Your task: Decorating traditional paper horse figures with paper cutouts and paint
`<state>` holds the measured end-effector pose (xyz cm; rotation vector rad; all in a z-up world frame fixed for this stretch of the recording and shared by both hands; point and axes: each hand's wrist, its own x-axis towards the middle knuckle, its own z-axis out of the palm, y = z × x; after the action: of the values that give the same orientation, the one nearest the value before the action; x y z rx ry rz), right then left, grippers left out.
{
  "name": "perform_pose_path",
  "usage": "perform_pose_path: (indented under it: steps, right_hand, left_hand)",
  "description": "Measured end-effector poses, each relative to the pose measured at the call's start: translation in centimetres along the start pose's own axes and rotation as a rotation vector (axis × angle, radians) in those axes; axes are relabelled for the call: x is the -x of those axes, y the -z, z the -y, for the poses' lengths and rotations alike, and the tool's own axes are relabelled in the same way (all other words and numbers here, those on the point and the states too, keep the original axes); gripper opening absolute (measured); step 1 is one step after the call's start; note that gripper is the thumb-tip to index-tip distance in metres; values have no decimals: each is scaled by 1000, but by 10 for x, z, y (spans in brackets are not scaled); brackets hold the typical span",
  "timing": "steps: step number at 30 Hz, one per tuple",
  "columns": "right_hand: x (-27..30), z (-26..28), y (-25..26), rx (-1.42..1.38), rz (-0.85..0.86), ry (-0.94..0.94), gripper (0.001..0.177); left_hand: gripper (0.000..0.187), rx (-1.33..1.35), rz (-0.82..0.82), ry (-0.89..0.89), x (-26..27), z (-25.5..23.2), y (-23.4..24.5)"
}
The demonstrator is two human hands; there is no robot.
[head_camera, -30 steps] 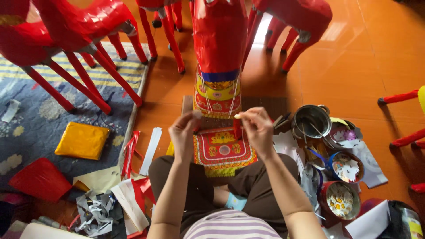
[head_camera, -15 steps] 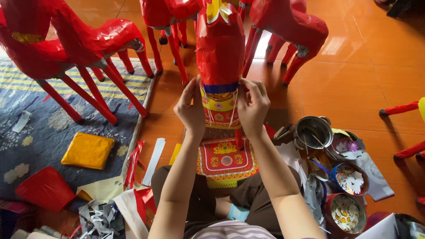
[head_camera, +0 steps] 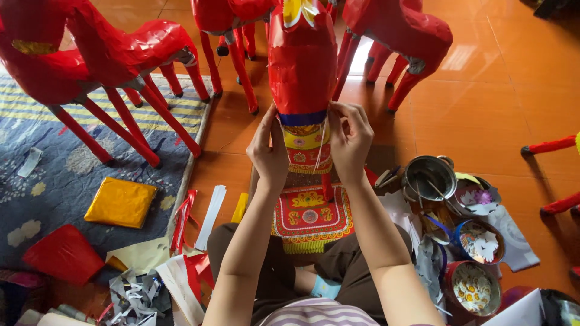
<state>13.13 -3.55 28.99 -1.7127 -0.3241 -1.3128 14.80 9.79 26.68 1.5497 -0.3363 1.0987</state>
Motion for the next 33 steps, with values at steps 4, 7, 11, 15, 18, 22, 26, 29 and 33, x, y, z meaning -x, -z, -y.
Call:
perform_pose_path:
  steps: [4, 7, 11, 15, 18, 22, 26, 29, 33]
  right_hand:
    - [4, -5, -3, -20, -21, -48, 18]
    - [4, -8, -3, 43, -14, -43, 21]
    - [8, -7, 4, 5, 33, -107, 26]
    - [27, -18, 24, -25, 77, -251, 27]
    - [65, -25, 60, -34, 70, -322, 24]
    - [162, -80, 141, 150, 48, -319, 12]
    - [289, -140, 255, 592, 42, -568, 12]
    - [353, -158, 351, 816, -1, -802, 10]
    - [418, -164, 457, 1045, -12, -990, 6]
  left_hand:
    - [30, 9, 60, -13, 0, -2, 1]
    - [33, -40, 93, -52, 0, 4, 0]
    - [35, -32, 102, -13, 6, 8, -2]
    - [33, 492, 165, 94, 16, 40, 1]
    - [25, 276, 58, 244, 20, 47, 16]
    - [8, 230, 262, 300, 85, 63, 37]
    - [9, -162, 577, 690, 208, 173, 110]
    - [13, -201, 745, 890, 274, 165, 121]
    - [13, -307, 1184, 776, 283, 64, 49]
